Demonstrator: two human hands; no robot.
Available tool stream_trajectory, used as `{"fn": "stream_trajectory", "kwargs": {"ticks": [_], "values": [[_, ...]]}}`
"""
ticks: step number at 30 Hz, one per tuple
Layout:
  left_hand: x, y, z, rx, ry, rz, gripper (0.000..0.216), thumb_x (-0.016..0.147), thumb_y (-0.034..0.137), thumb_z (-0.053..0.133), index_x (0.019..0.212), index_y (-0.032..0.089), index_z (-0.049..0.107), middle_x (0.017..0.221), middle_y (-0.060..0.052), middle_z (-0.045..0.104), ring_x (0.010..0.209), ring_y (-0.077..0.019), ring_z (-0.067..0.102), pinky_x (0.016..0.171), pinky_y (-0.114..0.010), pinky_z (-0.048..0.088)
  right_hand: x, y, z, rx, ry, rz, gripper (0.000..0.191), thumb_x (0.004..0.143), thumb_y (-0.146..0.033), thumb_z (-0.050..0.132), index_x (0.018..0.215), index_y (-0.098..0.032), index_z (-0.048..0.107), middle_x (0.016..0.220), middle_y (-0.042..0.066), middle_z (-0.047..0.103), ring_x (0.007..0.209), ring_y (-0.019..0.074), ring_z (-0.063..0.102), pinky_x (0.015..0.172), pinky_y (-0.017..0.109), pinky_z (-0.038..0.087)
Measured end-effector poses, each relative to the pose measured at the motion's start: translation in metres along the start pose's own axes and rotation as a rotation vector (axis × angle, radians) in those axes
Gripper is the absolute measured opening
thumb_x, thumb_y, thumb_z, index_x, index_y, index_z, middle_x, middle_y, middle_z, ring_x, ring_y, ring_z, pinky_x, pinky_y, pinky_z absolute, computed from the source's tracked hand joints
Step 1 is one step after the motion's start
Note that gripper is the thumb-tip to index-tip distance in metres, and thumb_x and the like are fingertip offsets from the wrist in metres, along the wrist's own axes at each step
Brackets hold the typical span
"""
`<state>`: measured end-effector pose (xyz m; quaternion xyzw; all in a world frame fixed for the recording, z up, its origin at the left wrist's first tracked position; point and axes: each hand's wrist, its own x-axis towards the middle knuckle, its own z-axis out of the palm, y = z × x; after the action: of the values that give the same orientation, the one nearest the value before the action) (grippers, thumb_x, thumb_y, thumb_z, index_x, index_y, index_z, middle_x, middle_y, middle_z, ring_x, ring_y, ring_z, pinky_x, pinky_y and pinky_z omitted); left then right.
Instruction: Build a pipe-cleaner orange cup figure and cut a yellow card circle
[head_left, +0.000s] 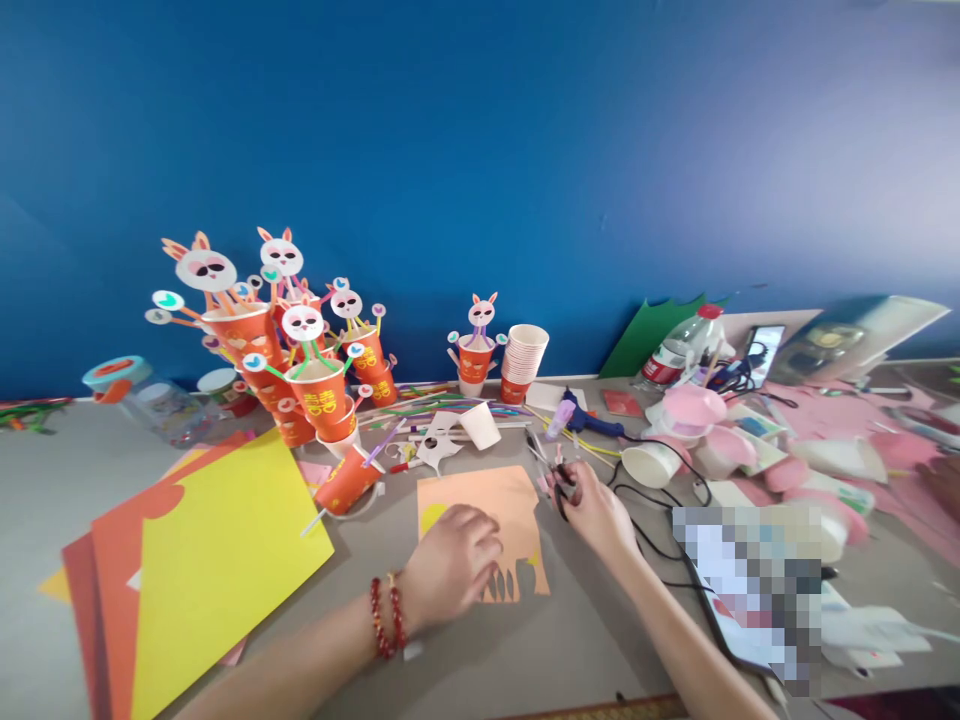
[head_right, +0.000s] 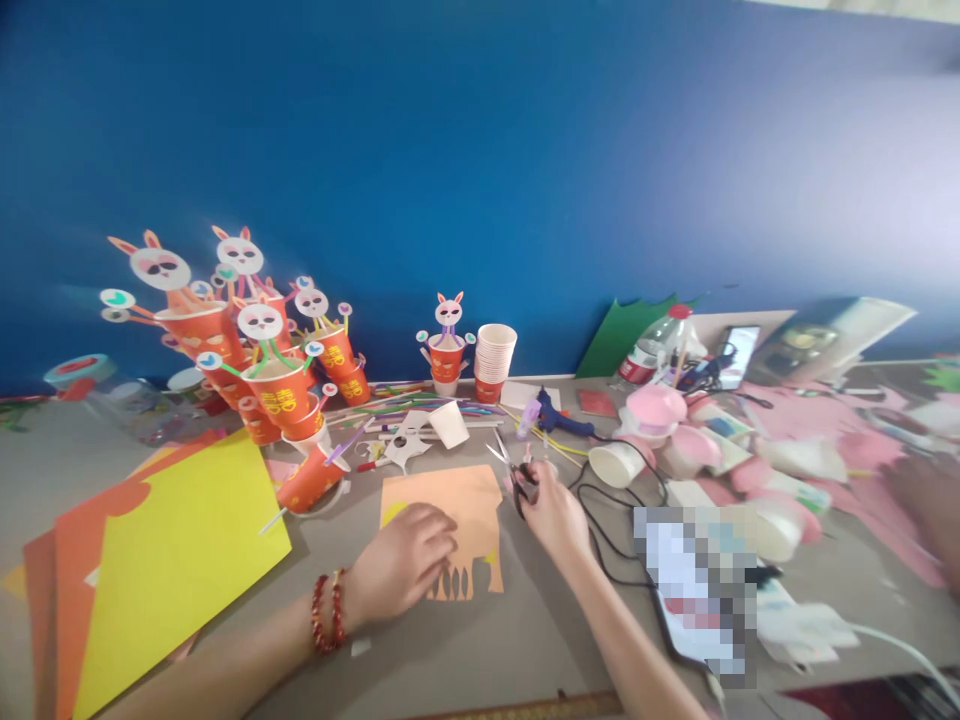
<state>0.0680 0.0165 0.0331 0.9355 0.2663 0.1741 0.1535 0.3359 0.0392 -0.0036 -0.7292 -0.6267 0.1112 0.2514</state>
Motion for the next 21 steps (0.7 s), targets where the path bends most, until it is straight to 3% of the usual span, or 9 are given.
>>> {"fn": "stream_trajectory", "kwargs": {"ticks": [4,8,14,18,21], "values": [[-0.015,0.02,0.016,0.125,-0.11,0.087,0.025,0.091,0.028,0.058,0.112,0.016,0.061,0.13,-0.013,0.06,0.118,-0.0286,0.054,0.105,-0.045,0.04,0.004,-0.012,0.005,-0.18,-0.041,0.019,0.025,0.081,-0.022,0.061,0.105,-0.021,0.056,0.089,0.008,0.072,0.07,0.0226,0.069,0.054,0.025,0.033],[-0.025,0.024,0.022,0.148,-0.177,0.02,0.047,0.086,0.04,0.066,0.125,0.016,0.055,0.141,-0.014,0.053,0.126,-0.031,0.05,0.108,-0.046,0.039,0.009,-0.023,0.009,-0.253,-0.068,0.02,0.029,0.08,-0.017,0.061,0.108,-0.018,0.057,0.086,0.01,0.072,0.071,0.024,0.068,0.054,0.025,0.031],[-0.026,0.02,0.021,0.136,-0.229,0.006,0.048,0.089,0.04,0.063,0.13,0.017,0.051,0.143,-0.014,0.052,0.129,-0.0312,0.048,0.109,-0.048,0.039,0.023,-0.027,-0.004,-0.166,-0.087,0.008,0.016,0.085,-0.024,0.056,0.1,-0.022,0.055,0.087,0.004,0.072,0.075,0.0197,0.068,0.056,0.024,0.038],[-0.026,0.02,0.018,0.153,-0.26,0.016,0.05,0.091,0.042,0.06,0.132,0.016,0.048,0.143,-0.015,0.051,0.131,-0.0315,0.046,0.111,-0.049,0.037,0.033,-0.018,-0.019,-0.127,-0.114,-0.037,0.023,0.081,-0.021,0.06,0.103,-0.023,0.053,0.102,0.005,0.072,0.085,0.02,0.069,0.062,0.024,0.04],[-0.027,0.021,0.017,0.153,-0.274,0.011,0.05,0.092,0.043,0.057,0.133,0.016,0.047,0.144,-0.014,0.05,0.131,-0.0306,0.046,0.112,-0.048,0.036,0.034,-0.011,-0.021,-0.112,-0.176,-0.079,0.028,0.076,-0.016,0.064,0.1,-0.023,0.053,0.1,0.004,0.072,0.085,0.0209,0.069,0.062,0.024,0.038]]}}
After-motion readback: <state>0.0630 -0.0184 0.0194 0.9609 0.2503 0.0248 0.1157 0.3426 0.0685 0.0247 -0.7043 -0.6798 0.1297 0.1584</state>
